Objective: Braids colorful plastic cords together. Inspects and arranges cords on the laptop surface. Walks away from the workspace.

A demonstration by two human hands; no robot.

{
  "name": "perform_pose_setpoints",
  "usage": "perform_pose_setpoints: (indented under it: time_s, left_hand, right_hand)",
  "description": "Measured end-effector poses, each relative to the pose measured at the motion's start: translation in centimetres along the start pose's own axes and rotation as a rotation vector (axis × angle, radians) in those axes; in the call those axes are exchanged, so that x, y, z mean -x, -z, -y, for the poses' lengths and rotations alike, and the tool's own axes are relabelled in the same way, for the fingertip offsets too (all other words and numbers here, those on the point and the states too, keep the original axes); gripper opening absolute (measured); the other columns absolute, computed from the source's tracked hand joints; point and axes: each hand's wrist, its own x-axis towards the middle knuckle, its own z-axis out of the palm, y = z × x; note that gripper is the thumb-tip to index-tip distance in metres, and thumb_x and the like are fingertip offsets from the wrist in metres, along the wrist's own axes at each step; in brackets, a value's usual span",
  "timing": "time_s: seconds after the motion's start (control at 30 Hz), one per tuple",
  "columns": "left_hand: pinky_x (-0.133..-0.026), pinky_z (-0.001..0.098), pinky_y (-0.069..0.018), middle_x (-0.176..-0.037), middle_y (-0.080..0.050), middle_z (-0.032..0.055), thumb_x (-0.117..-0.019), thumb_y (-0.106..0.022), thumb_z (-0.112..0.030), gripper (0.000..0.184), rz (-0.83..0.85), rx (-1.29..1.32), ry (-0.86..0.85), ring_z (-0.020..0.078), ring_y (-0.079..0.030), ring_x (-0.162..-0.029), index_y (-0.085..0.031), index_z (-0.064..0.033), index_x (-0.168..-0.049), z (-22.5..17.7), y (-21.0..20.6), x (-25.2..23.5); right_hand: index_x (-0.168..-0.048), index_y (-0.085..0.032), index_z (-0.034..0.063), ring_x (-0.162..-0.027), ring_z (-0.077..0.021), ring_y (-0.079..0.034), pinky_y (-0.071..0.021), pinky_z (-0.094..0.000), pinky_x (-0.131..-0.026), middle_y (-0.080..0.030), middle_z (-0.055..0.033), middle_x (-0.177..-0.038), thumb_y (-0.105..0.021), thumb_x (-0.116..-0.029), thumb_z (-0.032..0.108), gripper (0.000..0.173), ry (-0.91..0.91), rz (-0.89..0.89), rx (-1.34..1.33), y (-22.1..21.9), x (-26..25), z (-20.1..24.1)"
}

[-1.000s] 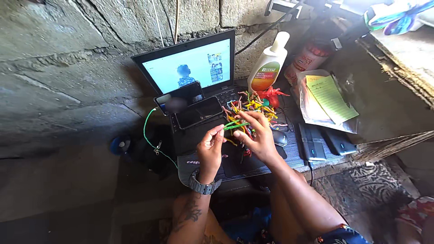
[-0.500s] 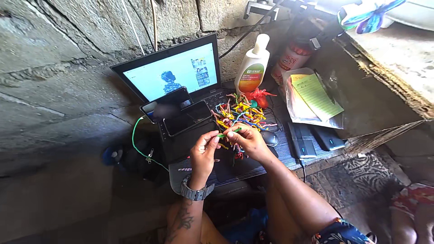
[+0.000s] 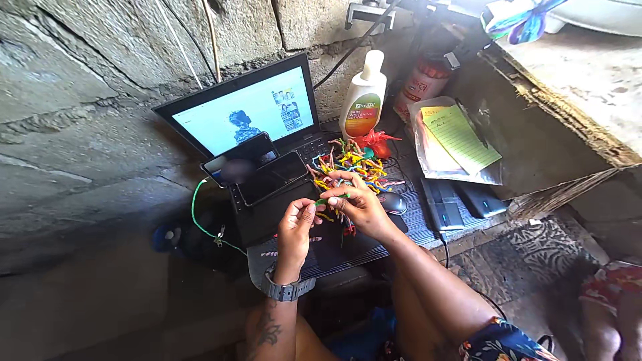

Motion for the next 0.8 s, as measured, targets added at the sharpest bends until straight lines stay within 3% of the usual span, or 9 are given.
perform_pose_setpoints:
  time_s: [0.1,0.27,0.43,0.57,0.6,0.67,0.7,0.77,0.8]
  left_hand:
    - [-0.074,0.0184,-0.0538,-0.09,-0.071,-0.0003,-0.1046,-0.045,-0.003,0.014,-0.006,0.047,0.033,0.0036,-0.066,-0.077,-0.058,-0.0046,-0.109,0.0,0.1,0.0]
    - [-0.073,0.018,-0.0536,-0.09,-0.07,-0.0017,-0.1027,-0.047,-0.001,0.012,0.005,0.057,0.006,0.0027,-0.065,-0.077,-0.058,-0.0054,-0.107,0.1,0.0,0.1]
    - [-0.073,0.0172,-0.0548,-0.094,-0.073,-0.001,-0.1015,-0.054,-0.004,0.016,-0.003,-0.138,-0.102,0.0014,-0.066,-0.078,-0.063,0.0005,-0.114,0.3,0.0,0.3]
    - [-0.074,0.0165,-0.0539,-0.091,-0.073,0.0004,-0.1032,-0.055,-0.008,0.016,-0.029,-0.337,-0.094,0.0001,-0.066,-0.079,-0.066,0.0012,-0.109,0.2,-0.2,0.4]
    - [-0.075,0.0169,-0.0537,-0.09,-0.072,0.0004,-0.1043,-0.053,-0.009,0.017,-0.029,-0.379,-0.07,0.0001,-0.066,-0.079,-0.065,0.0016,-0.109,0.1,-0.3,0.4]
    - [-0.076,0.0175,-0.0541,-0.087,-0.071,0.0011,-0.1055,-0.051,-0.011,0.019,-0.023,-0.493,-0.073,0.0006,-0.067,-0.08,-0.065,0.0018,-0.109,0.0,-0.3,0.4]
    - [-0.077,0.0193,-0.0547,-0.088,-0.072,0.0034,-0.1052,-0.052,-0.012,0.022,-0.022,-0.59,-0.123,0.0028,-0.068,-0.08,-0.067,0.0025,-0.109,0.0,-0.3,0.5]
    - [-0.081,0.0305,-0.0576,-0.091,-0.072,0.0104,-0.1034,-0.051,-0.008,0.023,0.036,-0.766,-0.266,0.0145,-0.07,-0.085,-0.071,0.0029,-0.107,0.2,-0.3,0.9]
    - [-0.084,0.038,-0.0581,-0.093,-0.073,0.0129,-0.1006,-0.051,-0.003,0.022,0.106,-0.818,-0.341,0.0213,-0.071,-0.087,-0.072,0.0028,-0.104,0.4,-0.2,1.1]
  right_hand:
    - [-0.104,-0.077,0.0065,-0.115,-0.0086,-0.062,-0.0547,-0.0229,-0.091,-0.063,-0.0094,-0.131,-0.064,-0.098,0.01,0.015,0.006,0.019,-0.006,0.1,0.0,-0.1]
    - [-0.105,-0.074,0.0005,-0.092,-0.006,-0.067,-0.0579,-0.0228,-0.083,-0.07,-0.0055,-0.105,-0.062,-0.0979,0.004,0.014,0.046,0.013,-0.048,-0.2,0.0,-0.2]
    - [-0.107,-0.074,0.0001,-0.088,-0.0052,-0.068,-0.0593,-0.0218,-0.081,-0.069,-0.0056,-0.103,-0.062,-0.0983,0.004,0.015,-0.008,-0.003,-0.061,-0.2,0.1,0.2]
    - [-0.105,-0.075,0.0028,-0.093,-0.0051,-0.067,-0.0578,-0.0222,-0.082,-0.07,-0.0047,-0.106,-0.064,-0.0978,0.008,0.014,0.047,-0.012,0.005,-0.4,0.2,0.1]
    - [-0.105,-0.077,0.0056,-0.102,-0.0071,-0.066,-0.0564,-0.0243,-0.087,-0.069,-0.005,-0.112,-0.065,-0.0974,0.013,0.015,0.111,-0.014,0.101,-0.3,0.2,-0.1]
    - [-0.105,-0.08,0.0135,-0.119,-0.0215,-0.06,-0.0481,-0.0414,-0.1,-0.067,-0.0105,-0.126,-0.066,-0.0977,0.025,0.02,0.294,0.006,0.343,0.1,0.1,-0.5]
    - [-0.104,-0.081,0.0174,-0.12,-0.0262,-0.058,-0.0431,-0.0489,-0.102,-0.067,-0.0115,-0.126,-0.065,-0.0983,0.032,0.022,0.375,0.016,0.443,0.5,0.1,-0.5]
    - [-0.099,-0.082,0.0192,-0.108,-0.0219,-0.063,-0.0394,-0.0524,-0.102,-0.072,-0.0052,-0.108,-0.065,-0.0979,0.036,0.024,0.434,0.052,0.511,1.1,0.1,0.0]
    - [-0.095,-0.081,0.0164,-0.097,-0.0155,-0.064,-0.0395,-0.0482,-0.1,-0.072,-0.0012,-0.094,-0.065,-0.0978,0.034,0.024,0.397,0.1,0.464,1.4,0.3,0.3]
